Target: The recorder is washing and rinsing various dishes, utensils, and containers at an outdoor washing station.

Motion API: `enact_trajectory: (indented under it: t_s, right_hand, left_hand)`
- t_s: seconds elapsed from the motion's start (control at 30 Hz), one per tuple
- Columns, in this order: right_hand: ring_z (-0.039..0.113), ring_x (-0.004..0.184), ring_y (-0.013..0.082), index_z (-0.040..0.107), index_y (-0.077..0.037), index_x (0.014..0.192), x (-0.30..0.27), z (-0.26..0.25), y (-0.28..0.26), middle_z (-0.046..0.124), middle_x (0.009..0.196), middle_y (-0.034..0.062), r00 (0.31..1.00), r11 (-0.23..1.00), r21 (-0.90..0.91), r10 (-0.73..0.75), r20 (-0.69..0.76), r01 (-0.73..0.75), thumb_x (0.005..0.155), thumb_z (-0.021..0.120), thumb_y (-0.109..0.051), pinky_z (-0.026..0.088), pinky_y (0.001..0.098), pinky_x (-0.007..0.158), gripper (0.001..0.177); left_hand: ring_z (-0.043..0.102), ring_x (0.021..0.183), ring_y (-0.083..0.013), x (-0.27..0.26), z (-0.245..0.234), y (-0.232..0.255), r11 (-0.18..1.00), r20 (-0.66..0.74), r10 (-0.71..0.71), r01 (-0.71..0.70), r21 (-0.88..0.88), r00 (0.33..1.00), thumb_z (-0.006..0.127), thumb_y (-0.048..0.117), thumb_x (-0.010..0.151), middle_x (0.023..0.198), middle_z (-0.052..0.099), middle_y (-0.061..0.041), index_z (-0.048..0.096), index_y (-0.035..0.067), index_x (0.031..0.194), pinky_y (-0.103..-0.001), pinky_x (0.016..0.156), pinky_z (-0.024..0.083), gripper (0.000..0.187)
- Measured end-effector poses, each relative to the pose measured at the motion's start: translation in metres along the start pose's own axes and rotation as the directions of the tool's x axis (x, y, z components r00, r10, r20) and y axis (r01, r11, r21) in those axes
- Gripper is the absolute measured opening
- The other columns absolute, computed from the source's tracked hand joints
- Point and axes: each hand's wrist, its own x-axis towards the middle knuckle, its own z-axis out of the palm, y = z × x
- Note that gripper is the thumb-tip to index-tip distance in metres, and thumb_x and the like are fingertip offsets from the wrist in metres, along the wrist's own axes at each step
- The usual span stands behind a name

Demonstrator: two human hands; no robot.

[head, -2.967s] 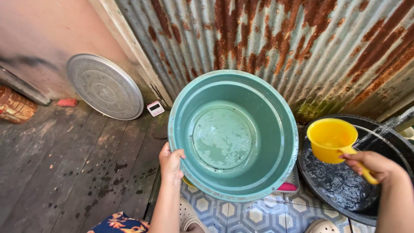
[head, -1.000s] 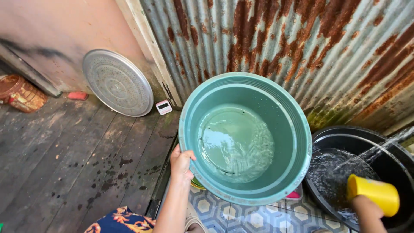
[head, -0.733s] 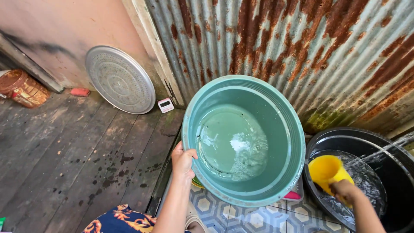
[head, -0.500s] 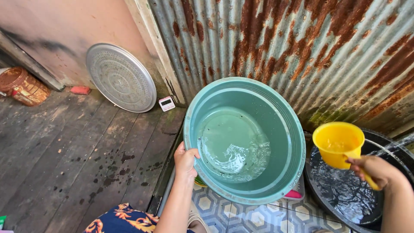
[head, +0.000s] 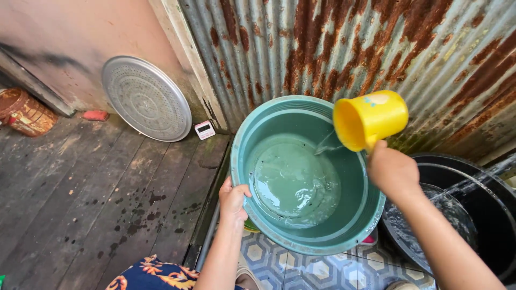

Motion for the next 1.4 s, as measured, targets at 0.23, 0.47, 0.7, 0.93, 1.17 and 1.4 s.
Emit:
enact_trajectory:
  t_s: [0.23, 0.47, 0.7, 0.93, 1.17, 1.4]
  right_hand:
    - [0.074, 0.069, 0.0326, 0.056, -0.005, 0.1, -0.021, 0.026, -0.045, 0.073, 0.078, 0.0141, 0.951, 0.962, -0.078, -0.272, -0.148, 0.263, 0.096, 0.057, -0.019, 0.059, 0.0454, 0.06, 0.015]
    - [0.074, 0.074, 0.037, 0.052, -0.007, 0.108, -0.032, 0.007, -0.022, 0.074, 0.081, 0.0184, 0.984, 0.987, -0.042, -0.16, -0.077, 0.157, 0.093, 0.057, -0.019, 0.058, 0.0501, 0.065, 0.02]
    - [0.078, 0.104, 0.0404, 0.076, -0.002, 0.119, 0.01, 0.163, 0.204, 0.079, 0.113, 0.0243, 0.875, 0.876, -0.168, 0.472, 0.109, -0.452, 0.094, 0.064, -0.029, 0.061, 0.0506, 0.085, 0.039]
    - [0.072, 0.114, 0.0351, 0.077, -0.01, 0.119, -0.009, 0.235, 0.236, 0.075, 0.121, 0.0179, 0.834, 0.828, -0.244, 0.541, 0.11, -0.505, 0.087, 0.072, -0.036, 0.057, 0.0485, 0.091, 0.042]
    - [0.067, 0.077, 0.0284, 0.072, -0.01, 0.108, -0.005, 0.295, 0.041, 0.071, 0.09, 0.0136, 0.876, 0.509, 0.714, 0.235, 0.422, -0.481, 0.095, 0.056, -0.021, 0.055, 0.0423, 0.072, 0.023]
    - [0.069, 0.088, 0.0283, 0.059, -0.003, 0.105, -0.011, 0.386, -0.051, 0.069, 0.092, 0.0133, 0.559, -0.413, 0.464, -0.145, 0.816, -0.784, 0.107, 0.036, -0.017, 0.058, 0.0426, 0.082, 0.027]
  left_hand:
    - [0.067, 0.071, -0.0222, 0.008, -0.006, -0.009, 1.0, -0.012, 0.017, -0.017, -0.003, 1.0, 0.051, -0.019, 0.056, 0.088, 0.072, -0.011, 0.069, -0.002, 0.097, -0.031, 0.058, 0.053, 0.048]
    - [0.065, 0.069, -0.0197, 0.003, -0.007, -0.001, 0.998, -0.081, 0.016, -0.011, 0.065, 0.997, 0.052, -0.019, 0.055, 0.083, 0.071, -0.008, 0.069, 0.0, 0.095, -0.03, 0.055, 0.05, 0.047]
    - [0.059, 0.063, -0.0169, 0.002, -0.013, 0.009, 0.996, -0.087, 0.05, -0.043, 0.078, 0.995, 0.053, -0.018, 0.055, 0.077, 0.066, -0.006, 0.064, 0.001, 0.085, -0.029, 0.052, 0.047, 0.037]
    - [0.062, 0.062, -0.0155, -0.015, 0.01, 0.033, 0.994, -0.027, 0.093, -0.091, 0.064, 0.995, 0.053, -0.019, 0.055, 0.076, 0.068, -0.006, 0.062, 0.002, 0.08, -0.028, 0.053, 0.049, 0.034]
    - [0.059, 0.067, -0.0116, -0.036, 0.034, 0.044, 0.936, 0.041, 0.266, -0.268, 0.229, 0.963, 0.054, -0.02, 0.061, 0.083, 0.067, -0.006, 0.062, 0.001, 0.081, -0.026, 0.056, 0.045, 0.029]
    - [0.063, 0.098, -0.0133, -0.079, 0.062, 0.079, 0.699, 0.255, 0.412, -0.483, 0.528, 0.875, 0.055, -0.015, 0.066, 0.156, 0.06, -0.015, 0.049, -0.002, 0.069, -0.028, 0.073, 0.045, 0.014]
